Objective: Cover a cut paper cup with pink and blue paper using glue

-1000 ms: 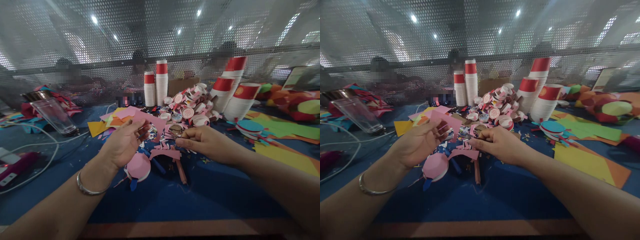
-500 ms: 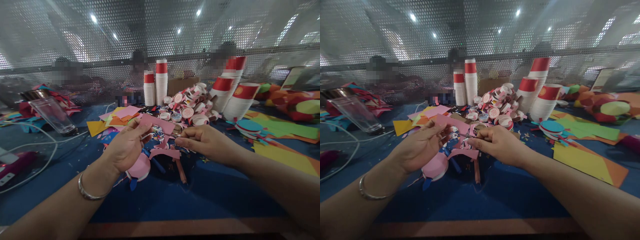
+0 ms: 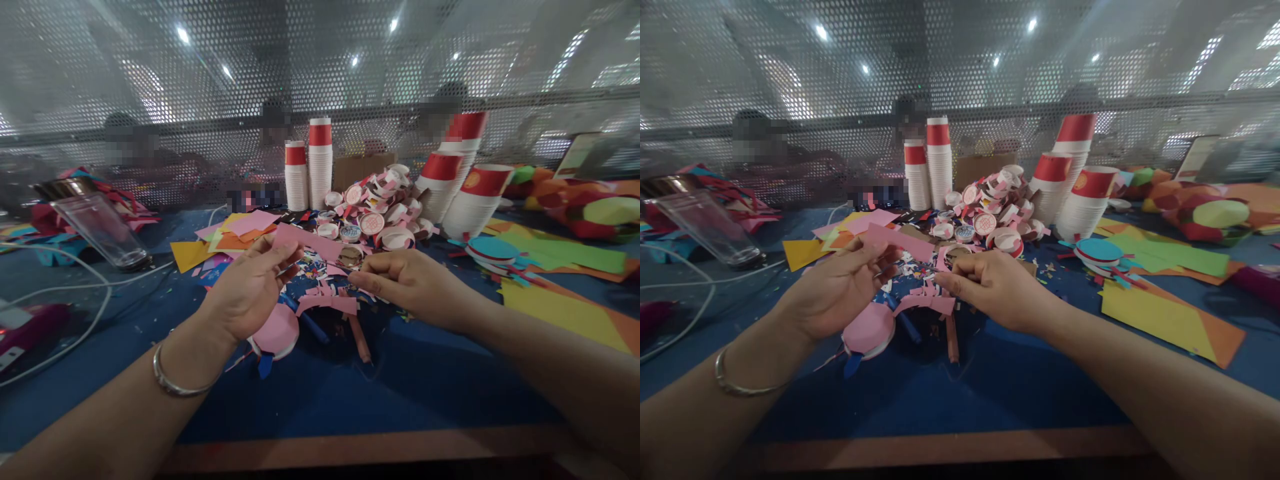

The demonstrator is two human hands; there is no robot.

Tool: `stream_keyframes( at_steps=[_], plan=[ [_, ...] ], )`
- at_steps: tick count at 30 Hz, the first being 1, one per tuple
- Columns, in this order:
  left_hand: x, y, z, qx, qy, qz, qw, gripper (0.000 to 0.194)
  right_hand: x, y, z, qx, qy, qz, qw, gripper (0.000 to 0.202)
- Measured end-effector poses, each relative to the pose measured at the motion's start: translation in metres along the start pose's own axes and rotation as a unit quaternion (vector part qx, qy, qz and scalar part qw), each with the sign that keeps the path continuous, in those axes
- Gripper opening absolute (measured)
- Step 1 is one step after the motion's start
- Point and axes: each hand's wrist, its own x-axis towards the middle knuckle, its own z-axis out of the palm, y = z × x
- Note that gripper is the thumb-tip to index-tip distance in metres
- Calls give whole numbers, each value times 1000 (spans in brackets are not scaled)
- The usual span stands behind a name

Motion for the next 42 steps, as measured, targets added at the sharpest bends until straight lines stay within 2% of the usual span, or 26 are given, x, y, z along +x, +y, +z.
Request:
stream_keyframes(
  at_steps=[8, 12, 18, 28, 42],
  plan=[
    [3, 3, -3, -2, 6, 10, 1000, 11, -1, -2, -3, 55, 6, 26, 998, 59],
    [1, 3, -2, -16, 17, 21, 1000, 16, -2, -2, -4, 91, 24, 44, 995, 62],
    [-1, -3, 3, -46, -45, 41, 997, 18, -1, 1, -4, 62, 31, 58, 996, 64],
    [-8, -11, 12, -54, -51, 13, 997, 18, -3, -2, -3, 83, 35, 21, 996, 59],
    [-13, -12, 17, -52, -23, -4, 998, 17, -1, -3, -1, 101, 44, -10, 994, 51]
  ],
)
